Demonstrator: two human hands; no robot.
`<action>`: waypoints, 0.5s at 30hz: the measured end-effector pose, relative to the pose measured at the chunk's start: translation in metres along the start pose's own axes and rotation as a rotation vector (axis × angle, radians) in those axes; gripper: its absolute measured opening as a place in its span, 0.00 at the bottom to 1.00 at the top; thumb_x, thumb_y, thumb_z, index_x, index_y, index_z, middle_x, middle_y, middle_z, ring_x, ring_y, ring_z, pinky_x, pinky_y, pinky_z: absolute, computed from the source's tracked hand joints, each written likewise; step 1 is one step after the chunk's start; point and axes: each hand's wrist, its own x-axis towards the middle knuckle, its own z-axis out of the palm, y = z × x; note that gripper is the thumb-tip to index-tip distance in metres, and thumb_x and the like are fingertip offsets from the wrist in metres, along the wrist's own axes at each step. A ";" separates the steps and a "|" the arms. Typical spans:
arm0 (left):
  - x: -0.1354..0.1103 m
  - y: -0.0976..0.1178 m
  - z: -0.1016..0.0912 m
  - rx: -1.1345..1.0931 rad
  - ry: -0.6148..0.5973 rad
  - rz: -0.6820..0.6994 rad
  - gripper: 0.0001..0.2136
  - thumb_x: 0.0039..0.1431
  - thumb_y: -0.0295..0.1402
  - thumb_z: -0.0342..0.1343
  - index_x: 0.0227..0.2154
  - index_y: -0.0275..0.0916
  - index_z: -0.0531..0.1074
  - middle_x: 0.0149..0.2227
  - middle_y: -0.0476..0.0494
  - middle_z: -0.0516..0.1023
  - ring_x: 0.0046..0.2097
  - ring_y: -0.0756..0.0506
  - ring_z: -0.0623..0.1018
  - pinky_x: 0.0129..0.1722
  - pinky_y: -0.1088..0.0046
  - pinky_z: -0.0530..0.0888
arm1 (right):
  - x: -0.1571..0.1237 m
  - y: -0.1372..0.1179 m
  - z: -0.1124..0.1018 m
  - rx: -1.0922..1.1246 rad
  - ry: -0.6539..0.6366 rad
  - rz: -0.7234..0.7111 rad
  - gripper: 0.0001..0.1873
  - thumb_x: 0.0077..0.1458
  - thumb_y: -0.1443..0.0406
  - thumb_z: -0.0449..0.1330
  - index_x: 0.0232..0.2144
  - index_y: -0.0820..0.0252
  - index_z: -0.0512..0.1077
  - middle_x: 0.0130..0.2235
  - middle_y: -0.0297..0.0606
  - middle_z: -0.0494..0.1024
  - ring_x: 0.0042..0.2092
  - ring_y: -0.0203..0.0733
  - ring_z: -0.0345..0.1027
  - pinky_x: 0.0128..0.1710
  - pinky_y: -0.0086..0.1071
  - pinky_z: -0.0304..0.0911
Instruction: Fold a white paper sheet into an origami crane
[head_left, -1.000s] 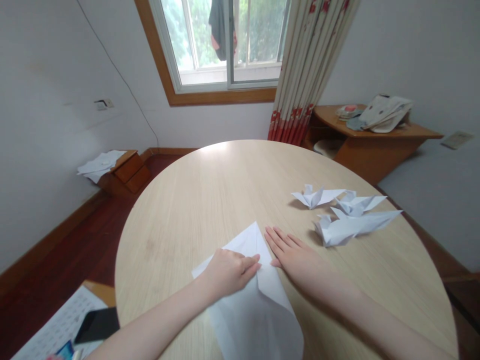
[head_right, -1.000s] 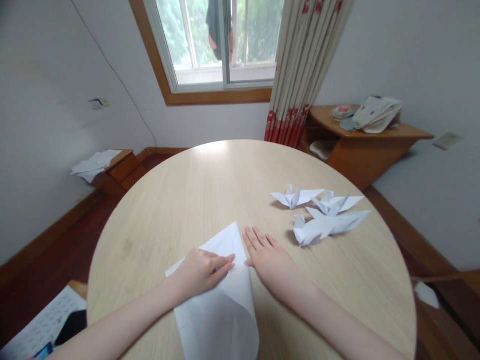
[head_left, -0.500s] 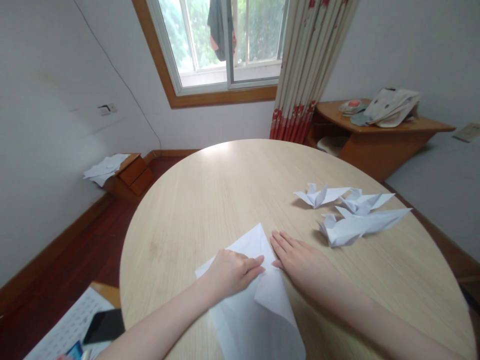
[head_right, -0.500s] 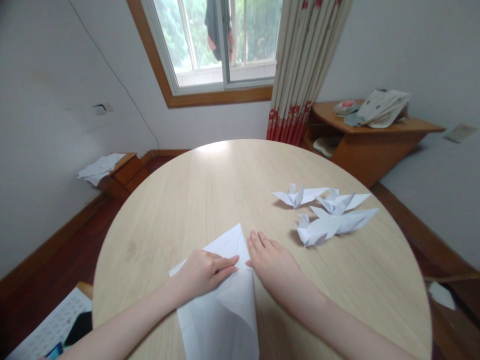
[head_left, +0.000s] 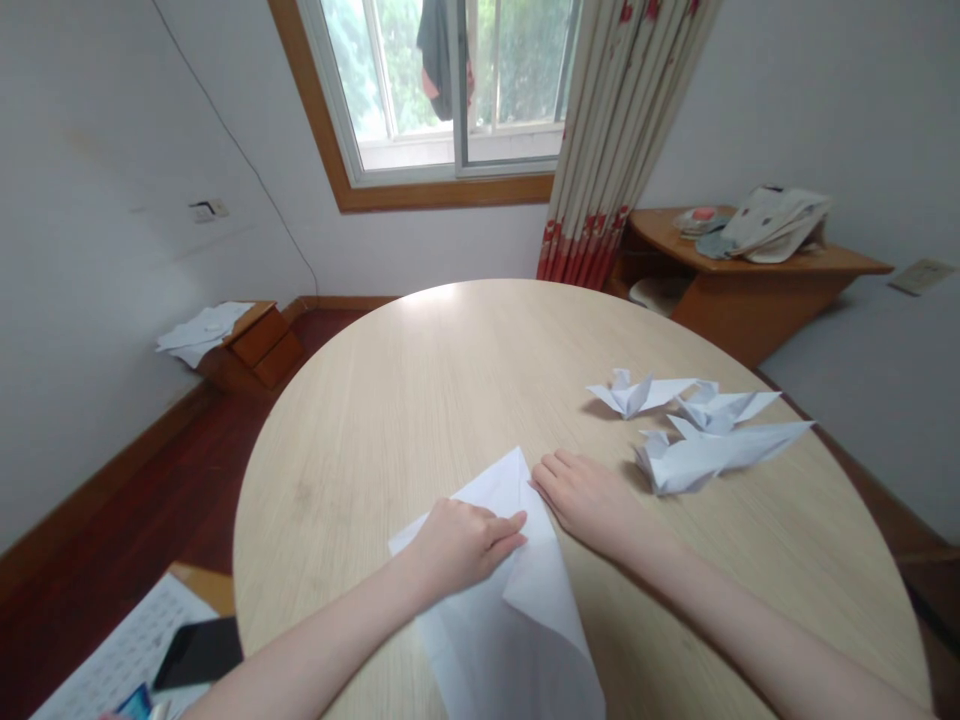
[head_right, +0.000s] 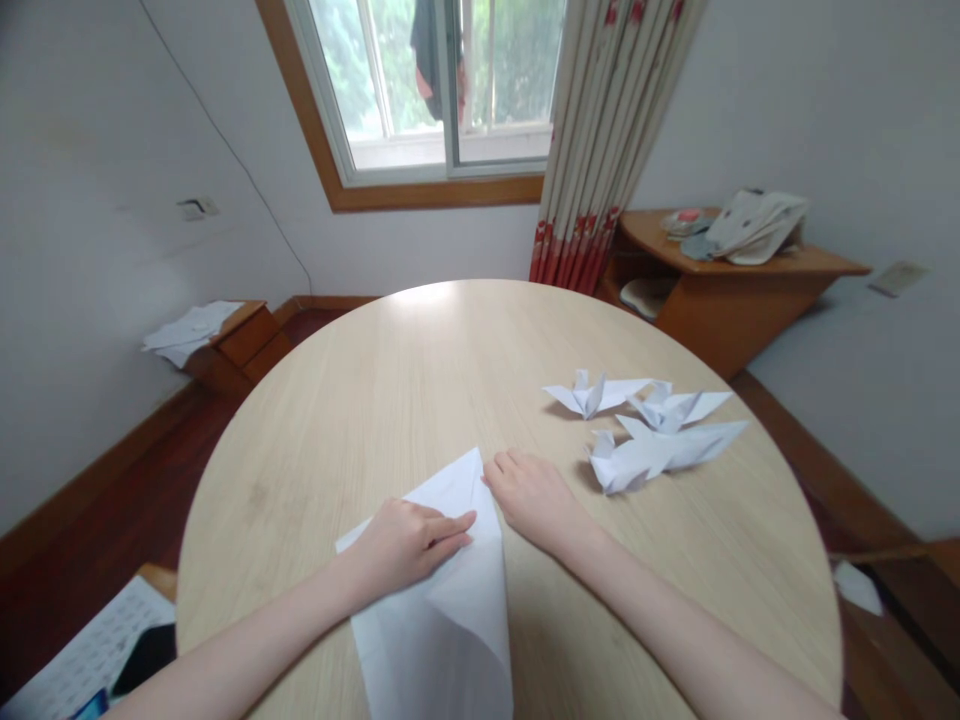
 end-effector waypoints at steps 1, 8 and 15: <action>0.000 0.000 0.000 -0.002 -0.005 -0.001 0.13 0.66 0.36 0.50 0.48 0.42 0.74 0.31 0.46 0.83 0.31 0.46 0.82 0.26 0.75 0.69 | 0.003 0.001 0.002 0.022 -0.012 0.024 0.11 0.64 0.68 0.51 0.30 0.62 0.69 0.31 0.40 0.76 0.34 0.44 0.69 0.30 0.32 0.54; 0.000 0.000 -0.001 0.008 -0.019 0.007 0.13 0.66 0.36 0.49 0.48 0.42 0.74 0.31 0.46 0.83 0.32 0.45 0.81 0.26 0.75 0.69 | 0.015 0.003 0.008 0.168 -0.109 0.252 0.13 0.66 0.64 0.49 0.33 0.61 0.70 0.32 0.41 0.78 0.36 0.43 0.73 0.28 0.30 0.52; 0.000 0.000 -0.001 0.001 -0.022 0.001 0.13 0.66 0.36 0.49 0.48 0.43 0.74 0.32 0.46 0.83 0.33 0.45 0.82 0.27 0.75 0.70 | 0.024 0.007 0.010 0.219 -0.139 0.355 0.15 0.66 0.63 0.46 0.32 0.60 0.70 0.30 0.40 0.80 0.31 0.41 0.73 0.26 0.30 0.49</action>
